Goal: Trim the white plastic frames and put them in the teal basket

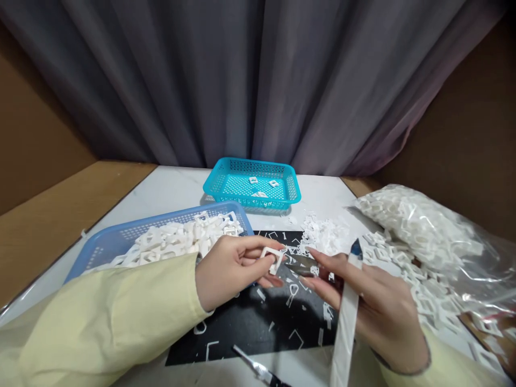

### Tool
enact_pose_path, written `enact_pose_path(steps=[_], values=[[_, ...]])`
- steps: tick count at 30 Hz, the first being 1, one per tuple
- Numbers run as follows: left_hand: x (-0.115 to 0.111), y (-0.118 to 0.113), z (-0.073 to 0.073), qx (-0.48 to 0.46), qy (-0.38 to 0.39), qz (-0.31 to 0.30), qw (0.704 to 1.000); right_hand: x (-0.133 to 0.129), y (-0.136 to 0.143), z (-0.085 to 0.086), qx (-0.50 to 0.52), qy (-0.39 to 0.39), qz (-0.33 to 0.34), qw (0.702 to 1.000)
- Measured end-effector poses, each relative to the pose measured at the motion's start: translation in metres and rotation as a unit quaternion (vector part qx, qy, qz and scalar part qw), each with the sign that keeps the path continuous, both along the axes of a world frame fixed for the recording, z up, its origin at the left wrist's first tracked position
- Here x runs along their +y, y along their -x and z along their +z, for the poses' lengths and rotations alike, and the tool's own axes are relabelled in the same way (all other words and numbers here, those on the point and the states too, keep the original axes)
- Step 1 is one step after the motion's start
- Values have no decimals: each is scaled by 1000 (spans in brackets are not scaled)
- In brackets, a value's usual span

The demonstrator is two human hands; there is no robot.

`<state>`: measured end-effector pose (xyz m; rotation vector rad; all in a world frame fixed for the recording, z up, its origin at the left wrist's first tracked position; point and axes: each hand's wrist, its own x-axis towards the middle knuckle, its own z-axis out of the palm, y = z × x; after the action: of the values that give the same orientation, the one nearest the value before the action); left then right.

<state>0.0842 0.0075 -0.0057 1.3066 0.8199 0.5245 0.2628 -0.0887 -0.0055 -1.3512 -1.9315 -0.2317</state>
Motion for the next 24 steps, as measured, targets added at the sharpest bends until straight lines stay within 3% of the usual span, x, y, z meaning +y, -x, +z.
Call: enact_pose_path(steps=[6, 24], values=[[-1, -1, 3, 9, 20, 8, 1000, 6, 3, -11, -116, -53, -37, 991], [-1, 1, 4, 2, 64, -24, 998, 2, 0, -13, -141, -39, 2, 989]])
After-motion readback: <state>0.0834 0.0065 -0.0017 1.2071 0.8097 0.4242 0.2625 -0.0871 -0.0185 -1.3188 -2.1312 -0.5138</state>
